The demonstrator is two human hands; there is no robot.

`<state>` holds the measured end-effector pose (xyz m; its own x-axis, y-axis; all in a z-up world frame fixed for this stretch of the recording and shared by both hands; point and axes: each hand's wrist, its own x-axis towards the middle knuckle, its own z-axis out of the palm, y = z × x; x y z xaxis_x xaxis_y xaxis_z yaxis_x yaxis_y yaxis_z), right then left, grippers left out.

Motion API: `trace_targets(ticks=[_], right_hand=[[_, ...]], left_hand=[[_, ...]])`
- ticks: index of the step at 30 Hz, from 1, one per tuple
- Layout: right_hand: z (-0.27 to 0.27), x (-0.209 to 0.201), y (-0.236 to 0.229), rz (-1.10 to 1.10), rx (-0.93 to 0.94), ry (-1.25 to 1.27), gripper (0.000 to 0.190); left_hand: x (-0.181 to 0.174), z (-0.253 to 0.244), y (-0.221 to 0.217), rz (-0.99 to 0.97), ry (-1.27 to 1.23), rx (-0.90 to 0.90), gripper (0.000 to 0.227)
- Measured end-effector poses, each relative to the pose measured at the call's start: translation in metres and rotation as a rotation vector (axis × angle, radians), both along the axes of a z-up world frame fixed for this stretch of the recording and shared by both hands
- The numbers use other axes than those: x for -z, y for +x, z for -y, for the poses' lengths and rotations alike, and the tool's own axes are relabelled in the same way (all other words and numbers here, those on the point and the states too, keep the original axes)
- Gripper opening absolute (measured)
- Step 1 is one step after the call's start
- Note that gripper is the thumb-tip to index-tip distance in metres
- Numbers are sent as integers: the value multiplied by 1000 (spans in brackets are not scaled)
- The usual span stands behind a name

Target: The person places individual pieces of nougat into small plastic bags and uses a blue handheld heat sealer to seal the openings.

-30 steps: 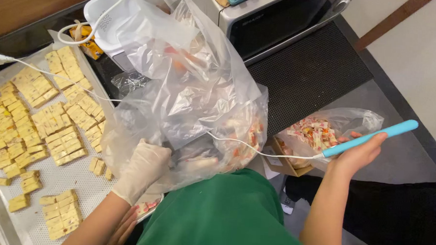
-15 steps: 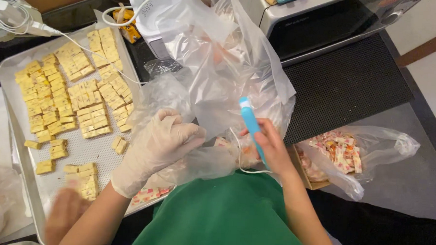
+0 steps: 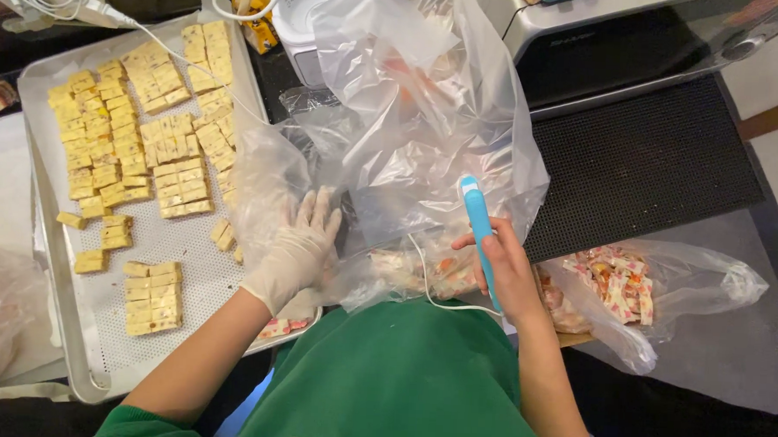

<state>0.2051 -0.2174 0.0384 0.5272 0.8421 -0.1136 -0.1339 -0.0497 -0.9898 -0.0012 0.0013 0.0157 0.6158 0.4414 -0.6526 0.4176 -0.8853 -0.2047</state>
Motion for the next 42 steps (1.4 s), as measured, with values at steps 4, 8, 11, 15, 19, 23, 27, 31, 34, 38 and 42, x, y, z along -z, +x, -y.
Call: trace_targets(ticks=[4,8,11,15,19,23,27,31,34,38,42], right_hand=[[-4,4,-3,-5,-28,-10,37],[-8,-2,-5,8,-55,11,33],[-8,-1,-6,-3,-67,19,33],[-7,11,-6,-20,-76,45,33],[-12,3,-17,-14,-150,16,39],[-21,-6,-26,13,-159,-20,35],[-19,-2,-21,-19,-125,-46,33],[-17,9,-14,-1,-114,-37,35],[-16,7,-13,15,-98,-42,36],[-11,1,-15,5,-86,-49,37],[-9,0,-14,-17,-104,-95,38]], left_hand=[[-33,3,-7,-1,-151,43,126],[-18,5,-27,164,-162,152,43],[-9,2,-33,533,-106,240,22],[35,-15,-30,915,146,399,10],[-26,-11,-20,1075,206,417,14],[-58,-1,-25,991,-112,137,14],[-54,12,-27,859,-298,90,17],[-64,23,-4,1067,-353,115,20],[-14,22,15,1069,-418,49,23],[8,19,20,601,-306,-142,46],[-115,26,-11,690,-541,-540,37]])
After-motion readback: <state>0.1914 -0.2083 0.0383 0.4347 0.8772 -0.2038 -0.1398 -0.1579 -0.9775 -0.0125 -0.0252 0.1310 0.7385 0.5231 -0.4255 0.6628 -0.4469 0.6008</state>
